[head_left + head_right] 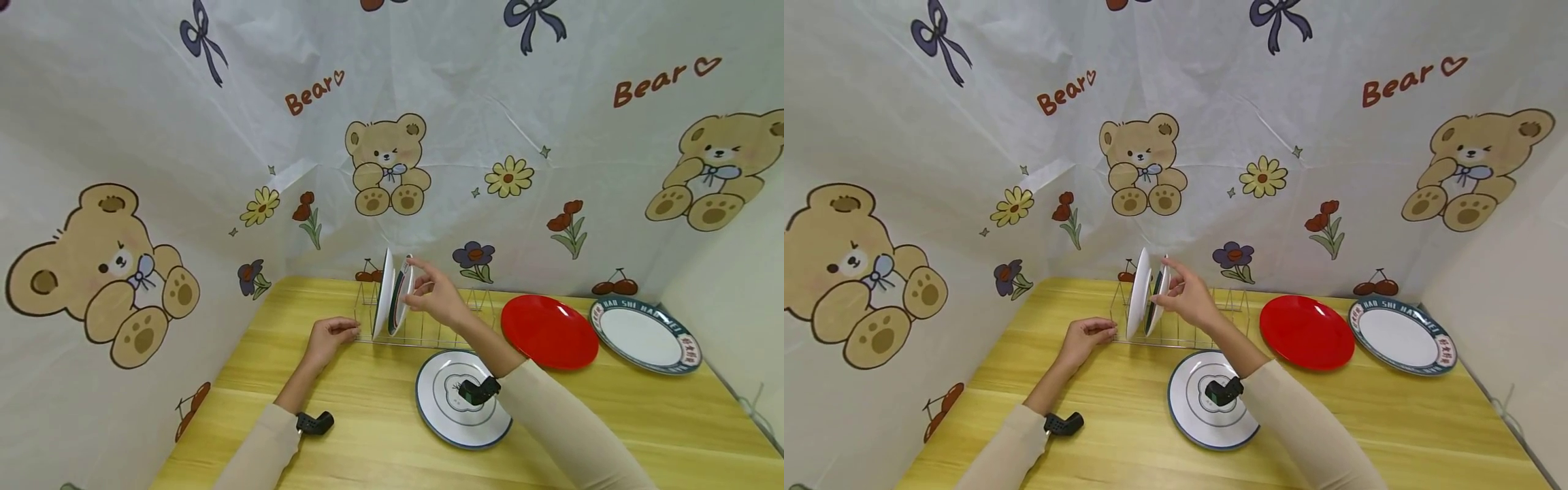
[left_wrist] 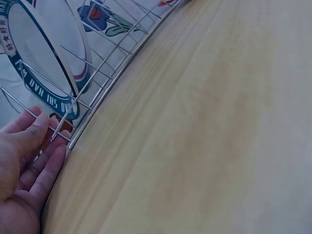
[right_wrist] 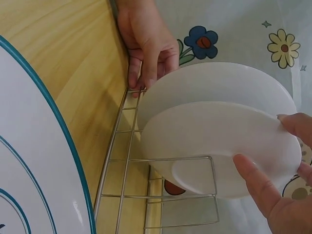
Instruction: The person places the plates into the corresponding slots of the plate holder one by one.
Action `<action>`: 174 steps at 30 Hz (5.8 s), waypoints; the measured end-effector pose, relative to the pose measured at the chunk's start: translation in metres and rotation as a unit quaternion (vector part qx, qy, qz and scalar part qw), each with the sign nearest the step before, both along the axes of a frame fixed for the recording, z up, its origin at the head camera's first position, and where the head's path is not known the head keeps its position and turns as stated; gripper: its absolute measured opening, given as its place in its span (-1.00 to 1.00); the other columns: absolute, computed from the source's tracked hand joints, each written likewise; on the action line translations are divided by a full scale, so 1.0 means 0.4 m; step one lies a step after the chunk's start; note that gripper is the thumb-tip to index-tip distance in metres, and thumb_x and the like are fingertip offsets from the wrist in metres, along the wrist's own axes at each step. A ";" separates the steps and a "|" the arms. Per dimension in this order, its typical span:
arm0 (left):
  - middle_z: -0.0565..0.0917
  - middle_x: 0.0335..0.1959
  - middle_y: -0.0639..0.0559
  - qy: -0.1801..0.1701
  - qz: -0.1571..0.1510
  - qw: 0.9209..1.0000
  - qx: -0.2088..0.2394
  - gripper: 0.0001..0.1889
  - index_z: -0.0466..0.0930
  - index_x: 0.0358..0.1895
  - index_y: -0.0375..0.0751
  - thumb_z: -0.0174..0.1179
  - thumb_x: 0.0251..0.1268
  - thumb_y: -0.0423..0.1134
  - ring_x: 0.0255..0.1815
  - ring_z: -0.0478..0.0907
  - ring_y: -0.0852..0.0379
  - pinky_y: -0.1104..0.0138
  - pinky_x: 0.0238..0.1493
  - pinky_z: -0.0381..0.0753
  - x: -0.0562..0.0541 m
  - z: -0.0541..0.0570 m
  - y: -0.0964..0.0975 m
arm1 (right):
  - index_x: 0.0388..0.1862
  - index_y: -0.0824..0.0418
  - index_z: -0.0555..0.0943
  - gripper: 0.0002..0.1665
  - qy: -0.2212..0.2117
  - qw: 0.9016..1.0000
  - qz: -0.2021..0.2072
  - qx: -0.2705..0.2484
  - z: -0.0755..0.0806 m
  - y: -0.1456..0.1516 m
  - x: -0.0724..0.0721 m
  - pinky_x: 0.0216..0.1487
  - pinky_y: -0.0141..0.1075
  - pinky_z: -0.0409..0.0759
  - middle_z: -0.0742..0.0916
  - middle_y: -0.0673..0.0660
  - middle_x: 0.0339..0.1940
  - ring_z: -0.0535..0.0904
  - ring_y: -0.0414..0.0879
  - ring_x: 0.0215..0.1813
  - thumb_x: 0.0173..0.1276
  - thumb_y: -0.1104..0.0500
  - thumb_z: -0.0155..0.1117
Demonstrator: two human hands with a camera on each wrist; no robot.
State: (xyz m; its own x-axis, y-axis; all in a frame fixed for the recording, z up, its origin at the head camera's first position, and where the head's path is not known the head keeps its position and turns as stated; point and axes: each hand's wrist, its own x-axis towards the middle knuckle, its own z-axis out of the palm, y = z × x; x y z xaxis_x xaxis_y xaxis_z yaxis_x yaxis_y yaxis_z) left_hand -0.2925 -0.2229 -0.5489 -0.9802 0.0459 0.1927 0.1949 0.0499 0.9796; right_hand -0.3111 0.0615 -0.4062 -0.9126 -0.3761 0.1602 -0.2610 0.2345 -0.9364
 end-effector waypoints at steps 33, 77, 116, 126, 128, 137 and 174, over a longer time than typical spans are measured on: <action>0.75 -0.10 -0.32 0.014 -0.005 1.000 0.001 -0.81 0.74 -0.08 -0.44 0.37 0.27 -0.46 -0.18 0.76 0.06 0.25 -0.14 0.79 0.001 -0.011 -0.003 | 0.60 -0.05 0.28 -0.10 0.064 0.998 0.005 0.022 -0.016 0.141 0.157 0.03 -0.24 0.74 0.63 0.30 0.23 0.61 0.25 0.17 0.35 0.21 0.46; 0.76 -0.08 -0.28 0.005 0.002 1.000 -0.015 -0.78 0.75 -0.05 -0.39 0.40 0.28 -0.38 -0.15 0.76 0.02 0.27 -0.13 0.79 0.001 -0.010 -0.001 | 0.17 0.26 0.68 -0.58 0.043 0.979 -0.091 0.177 -0.202 0.397 0.244 -0.23 -0.40 0.70 0.72 0.10 -0.15 0.64 0.04 -0.10 0.37 0.16 0.45; 0.73 -0.04 -0.35 -0.011 0.003 1.000 -0.012 -0.79 0.73 -0.02 -0.46 0.34 0.32 -0.45 -0.05 0.73 -0.17 0.15 -0.06 0.78 0.016 -0.014 0.005 | 0.66 0.23 0.06 -0.08 -0.218 0.958 0.180 -0.049 -0.230 0.452 0.232 0.18 -0.16 0.68 0.02 0.46 0.61 0.44 0.11 0.30 0.41 0.36 0.25; 0.75 -0.09 -0.32 0.007 0.009 1.000 -0.019 -0.81 0.75 -0.06 -0.41 0.37 0.30 -0.42 -0.16 0.75 -0.02 0.28 -0.15 0.79 0.014 -0.008 0.004 | 0.67 0.11 0.07 -0.05 -0.173 0.957 0.211 -0.093 -0.209 0.439 0.240 0.26 0.01 0.59 0.11 0.33 0.63 0.35 -0.01 0.44 0.41 0.41 0.23; 0.76 -0.10 -0.31 0.011 0.009 1.000 -0.017 -0.82 0.75 -0.07 -0.42 0.37 0.29 -0.44 -0.18 0.75 0.03 0.29 -0.16 0.79 0.012 -0.006 0.004 | 0.68 0.08 0.07 -0.07 -0.176 0.956 0.211 -0.105 -0.199 0.434 0.243 0.25 0.06 0.60 0.16 0.32 0.62 0.36 0.02 0.44 0.43 0.40 0.20; 0.76 -0.09 -0.30 0.010 0.000 1.000 -0.012 -0.81 0.75 -0.06 -0.43 0.36 0.29 -0.46 -0.19 0.76 0.07 0.27 -0.15 0.79 0.012 -0.005 0.001 | 0.66 0.03 0.11 -0.10 -0.165 0.967 0.157 -0.113 -0.164 0.411 0.266 0.20 0.07 0.64 0.21 0.31 0.57 0.39 0.01 0.41 0.44 0.38 0.21; 0.74 -0.06 -0.36 0.008 0.006 1.000 0.000 -0.77 0.71 -0.02 -0.51 0.35 0.29 -0.47 -0.15 0.76 0.03 0.29 -0.14 0.79 0.004 -0.012 0.006 | 0.57 -0.16 0.32 -0.02 0.069 0.996 -0.028 -0.054 0.040 0.240 0.204 -0.10 -0.17 0.78 0.59 0.23 0.16 0.68 0.04 0.02 0.24 0.27 0.55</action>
State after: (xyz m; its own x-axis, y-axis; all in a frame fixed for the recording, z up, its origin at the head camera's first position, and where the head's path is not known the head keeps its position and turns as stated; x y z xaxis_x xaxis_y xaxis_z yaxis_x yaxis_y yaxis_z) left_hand -0.2910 -0.2206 -0.5538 -0.9775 0.0334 0.2084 0.2099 0.0522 0.9763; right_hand -0.2293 0.1574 -0.3903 -0.8980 -0.2995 0.3222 -0.3784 0.1524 -0.9130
